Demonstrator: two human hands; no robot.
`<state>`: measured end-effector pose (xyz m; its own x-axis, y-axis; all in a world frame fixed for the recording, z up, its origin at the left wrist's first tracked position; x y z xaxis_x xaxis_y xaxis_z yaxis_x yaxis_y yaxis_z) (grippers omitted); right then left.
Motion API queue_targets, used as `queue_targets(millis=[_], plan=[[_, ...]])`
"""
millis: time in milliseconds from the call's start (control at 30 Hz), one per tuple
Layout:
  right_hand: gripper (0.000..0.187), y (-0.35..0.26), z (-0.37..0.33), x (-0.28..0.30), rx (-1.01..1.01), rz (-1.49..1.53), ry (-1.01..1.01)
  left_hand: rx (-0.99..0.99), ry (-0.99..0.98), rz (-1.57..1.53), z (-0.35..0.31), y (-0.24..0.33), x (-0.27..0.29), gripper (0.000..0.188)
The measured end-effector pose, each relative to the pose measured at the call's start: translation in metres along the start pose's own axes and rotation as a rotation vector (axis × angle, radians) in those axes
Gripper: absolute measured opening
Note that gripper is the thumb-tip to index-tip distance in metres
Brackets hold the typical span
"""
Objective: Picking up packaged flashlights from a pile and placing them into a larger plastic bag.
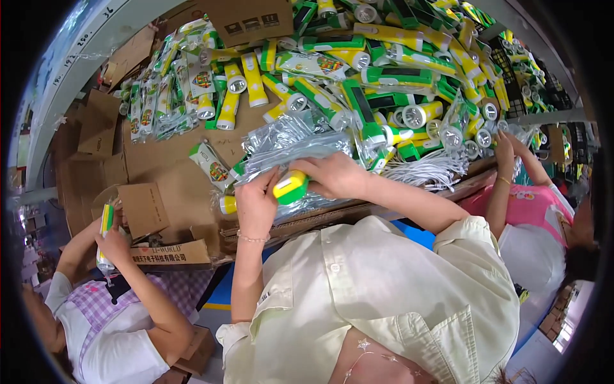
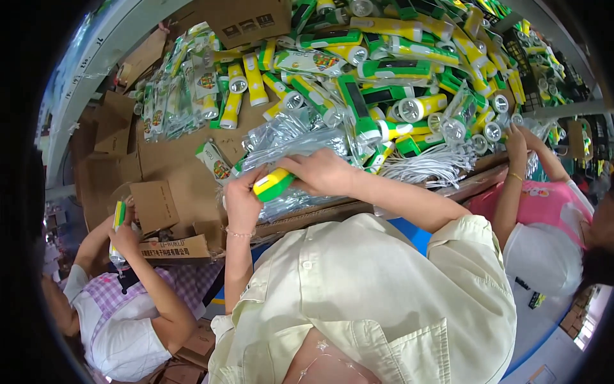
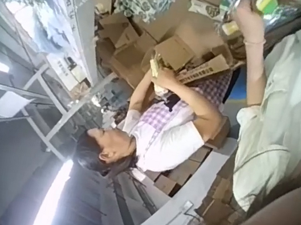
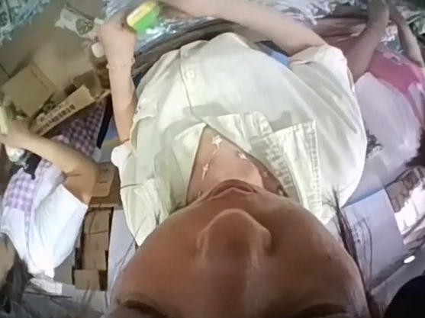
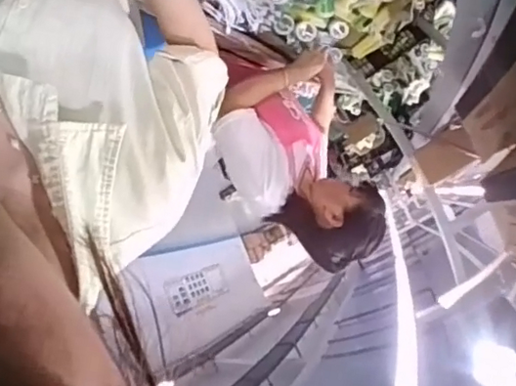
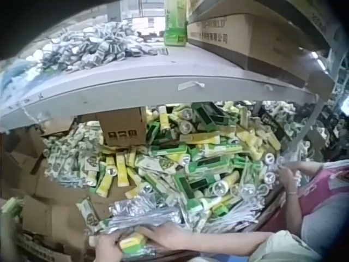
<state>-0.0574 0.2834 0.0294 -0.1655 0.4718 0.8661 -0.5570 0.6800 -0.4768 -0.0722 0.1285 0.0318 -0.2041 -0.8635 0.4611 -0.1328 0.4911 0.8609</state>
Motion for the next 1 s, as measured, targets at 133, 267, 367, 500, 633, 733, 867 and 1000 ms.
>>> queue_targets(millis=[133,267,367,500,633,733,867,1000], plan=[[0.051,-0.010,-0.001,0.004,-0.067,-0.308,-0.141,0.008,0.097,-0.104,-0.008,-0.021,0.018,0.022],[0.038,-0.027,-0.003,-0.018,-0.016,-0.697,-0.238,0.150,0.089,-0.162,-0.020,-0.004,0.007,0.020],[0.022,-0.020,-0.012,-0.041,-0.021,-0.749,-0.317,-0.140,0.079,0.059,-0.022,0.014,-0.012,0.019],[0.017,-0.002,-0.030,0.003,-0.014,-0.290,-0.089,-0.010,0.071,0.041,-0.010,-0.032,-0.002,0.019],[0.005,0.086,-0.099,0.052,-0.286,-0.658,-0.456,0.116,0.044,-0.079,-0.017,-0.018,-0.005,0.023],[0.008,0.116,-0.150,0.066,-0.284,-0.632,-0.371,0.131,0.028,-0.089,-0.013,-0.020,-0.005,0.024],[0.005,0.126,-0.171,0.063,-0.219,-0.527,-0.333,0.130,0.031,-0.084,-0.013,-0.018,-0.003,0.023],[0.002,0.107,-0.155,0.084,-0.189,-0.550,-0.212,0.122,0.033,-0.059,-0.010,-0.019,-0.003,0.023]])
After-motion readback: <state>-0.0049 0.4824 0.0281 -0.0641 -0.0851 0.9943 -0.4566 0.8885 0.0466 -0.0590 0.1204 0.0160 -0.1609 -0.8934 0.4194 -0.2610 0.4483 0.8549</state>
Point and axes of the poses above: each hand's wrist, its own z-axis towards the middle knuckle, its own x-axis out of the back of the hand, y = z × x, the point moved 7 cm from there along z, towards the middle knuckle, and after that the axes turned 12 degrees about -z, right-handed, at the moved point
